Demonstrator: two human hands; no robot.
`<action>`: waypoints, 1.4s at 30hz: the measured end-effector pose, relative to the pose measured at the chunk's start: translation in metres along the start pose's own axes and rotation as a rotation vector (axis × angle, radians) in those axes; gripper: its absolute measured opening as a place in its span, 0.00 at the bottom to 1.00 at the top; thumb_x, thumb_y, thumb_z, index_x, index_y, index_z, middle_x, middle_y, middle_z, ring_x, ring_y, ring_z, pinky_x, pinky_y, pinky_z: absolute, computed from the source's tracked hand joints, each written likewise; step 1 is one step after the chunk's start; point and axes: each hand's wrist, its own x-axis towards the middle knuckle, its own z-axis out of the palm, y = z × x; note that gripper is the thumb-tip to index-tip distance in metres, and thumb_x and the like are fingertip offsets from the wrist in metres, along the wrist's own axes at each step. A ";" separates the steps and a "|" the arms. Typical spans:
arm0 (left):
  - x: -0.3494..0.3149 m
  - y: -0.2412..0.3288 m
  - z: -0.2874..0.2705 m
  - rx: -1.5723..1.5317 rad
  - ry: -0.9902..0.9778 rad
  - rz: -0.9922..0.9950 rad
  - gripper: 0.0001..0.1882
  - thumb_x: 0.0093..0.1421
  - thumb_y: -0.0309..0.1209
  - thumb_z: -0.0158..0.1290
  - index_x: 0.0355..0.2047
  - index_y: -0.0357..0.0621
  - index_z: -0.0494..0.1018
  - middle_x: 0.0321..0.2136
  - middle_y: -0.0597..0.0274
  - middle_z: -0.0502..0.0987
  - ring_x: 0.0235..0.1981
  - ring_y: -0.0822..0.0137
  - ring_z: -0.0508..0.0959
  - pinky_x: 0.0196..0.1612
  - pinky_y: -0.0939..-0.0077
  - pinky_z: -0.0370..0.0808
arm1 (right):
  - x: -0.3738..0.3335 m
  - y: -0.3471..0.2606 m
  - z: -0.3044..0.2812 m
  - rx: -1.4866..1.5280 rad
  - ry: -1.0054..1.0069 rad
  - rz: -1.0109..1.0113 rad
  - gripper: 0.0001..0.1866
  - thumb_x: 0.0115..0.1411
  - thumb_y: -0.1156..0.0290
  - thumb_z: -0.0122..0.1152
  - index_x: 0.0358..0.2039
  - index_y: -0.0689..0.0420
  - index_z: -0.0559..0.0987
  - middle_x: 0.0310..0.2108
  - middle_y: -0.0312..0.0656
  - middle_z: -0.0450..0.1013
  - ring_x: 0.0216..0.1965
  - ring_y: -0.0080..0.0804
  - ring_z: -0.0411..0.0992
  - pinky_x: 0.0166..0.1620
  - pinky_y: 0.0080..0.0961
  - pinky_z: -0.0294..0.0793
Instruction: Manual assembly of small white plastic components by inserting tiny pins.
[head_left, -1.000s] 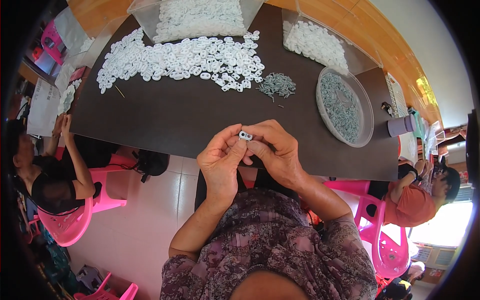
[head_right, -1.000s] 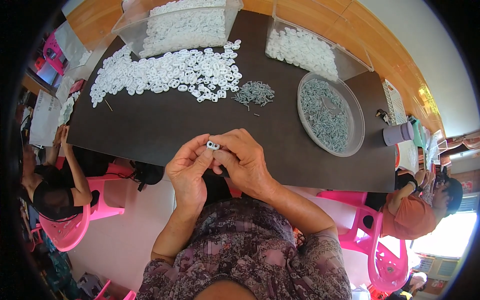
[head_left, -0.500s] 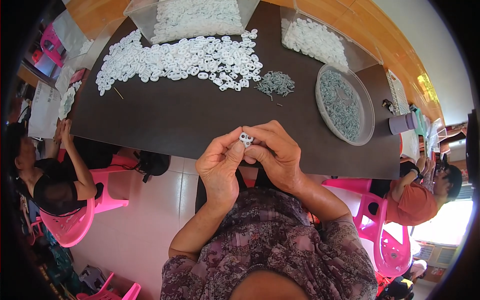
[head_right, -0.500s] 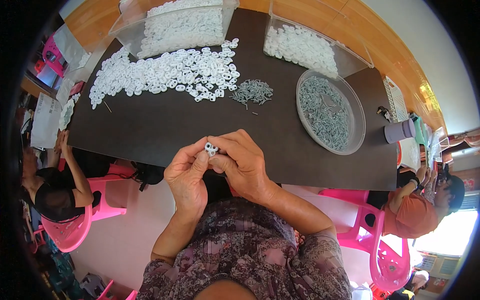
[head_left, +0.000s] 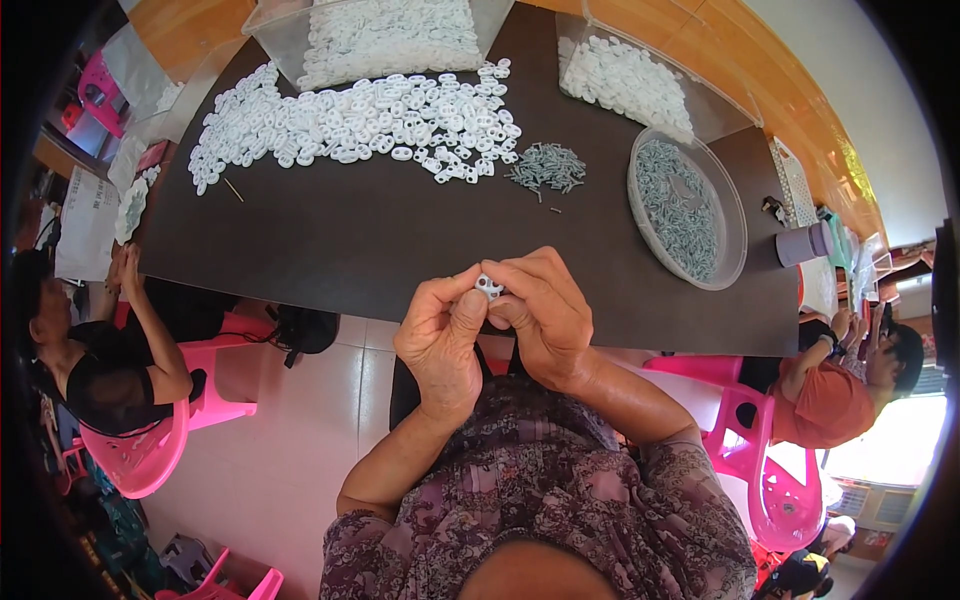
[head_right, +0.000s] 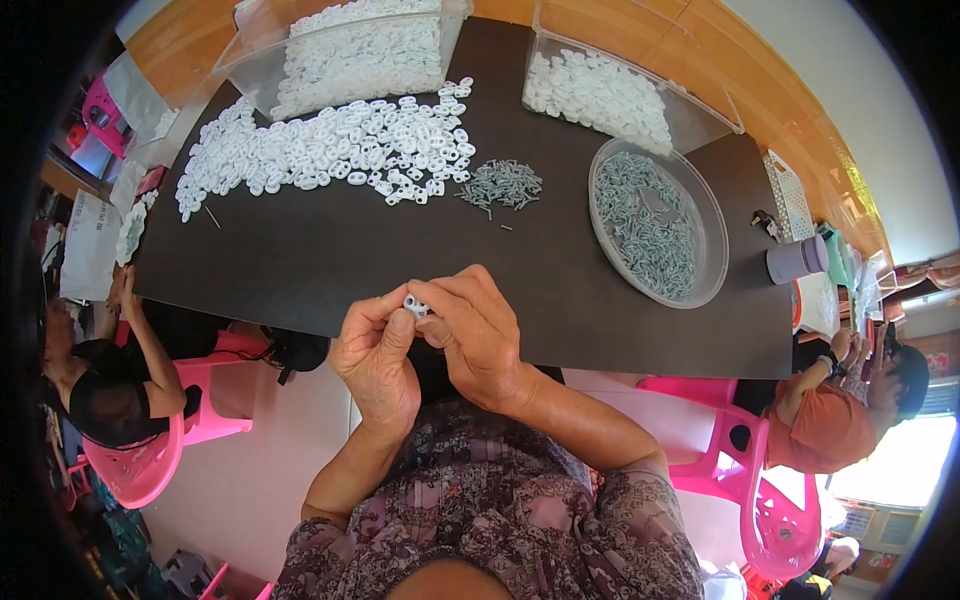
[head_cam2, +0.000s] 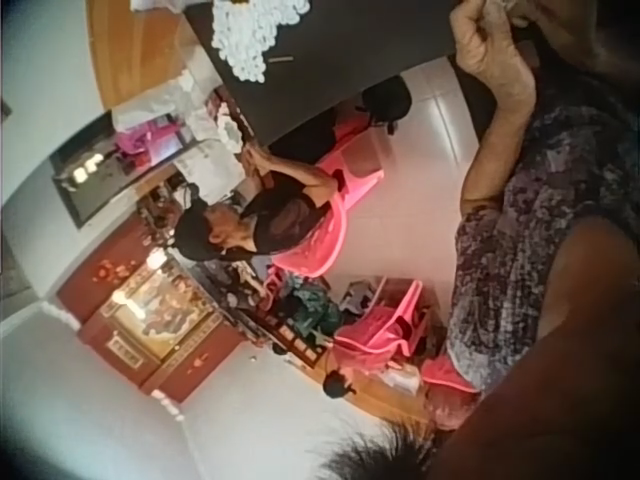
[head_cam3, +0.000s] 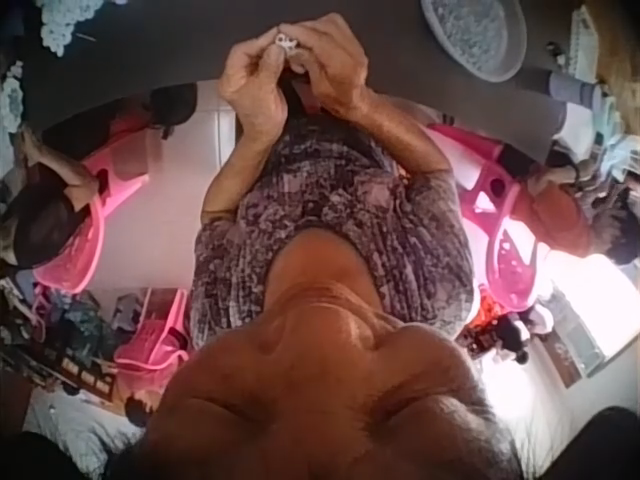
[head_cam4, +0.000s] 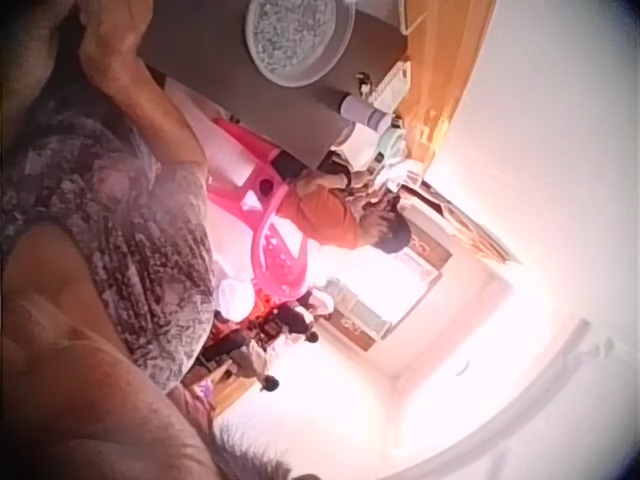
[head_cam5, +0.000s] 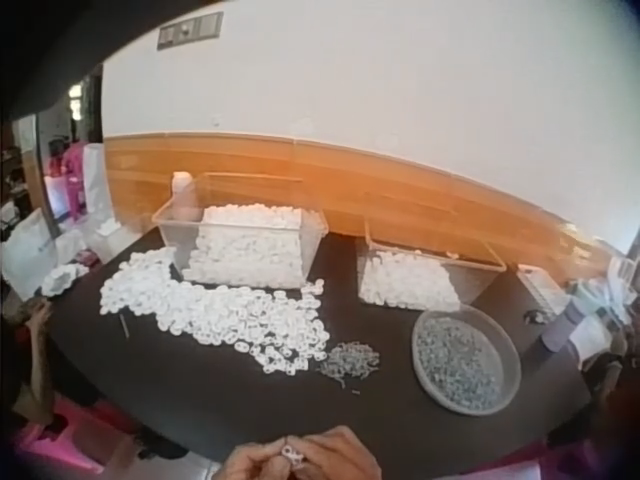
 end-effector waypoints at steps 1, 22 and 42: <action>0.000 0.000 -0.001 0.006 0.021 -0.001 0.09 0.59 0.23 0.53 0.39 0.32 0.72 0.30 0.62 0.75 0.29 0.75 0.74 0.35 0.82 0.74 | 0.000 0.000 0.000 -0.009 -0.015 0.013 0.19 0.47 0.82 0.62 0.42 0.65 0.75 0.33 0.44 0.72 0.29 0.35 0.67 0.29 0.25 0.68; -0.006 -0.002 -0.004 0.165 -0.032 0.188 0.12 0.61 0.28 0.51 0.42 0.33 0.72 0.31 0.66 0.72 0.31 0.78 0.69 0.35 0.86 0.68 | 0.000 -0.010 0.009 -0.026 0.071 -0.069 0.14 0.53 0.75 0.61 0.39 0.65 0.73 0.32 0.46 0.73 0.30 0.39 0.71 0.33 0.28 0.70; -0.017 -0.004 -0.003 0.185 0.013 0.216 0.10 0.64 0.29 0.47 0.41 0.35 0.70 0.29 0.68 0.68 0.30 0.80 0.66 0.36 0.86 0.65 | -0.008 -0.010 0.024 0.075 0.128 -0.047 0.12 0.57 0.71 0.58 0.39 0.63 0.72 0.32 0.45 0.71 0.30 0.38 0.68 0.33 0.28 0.70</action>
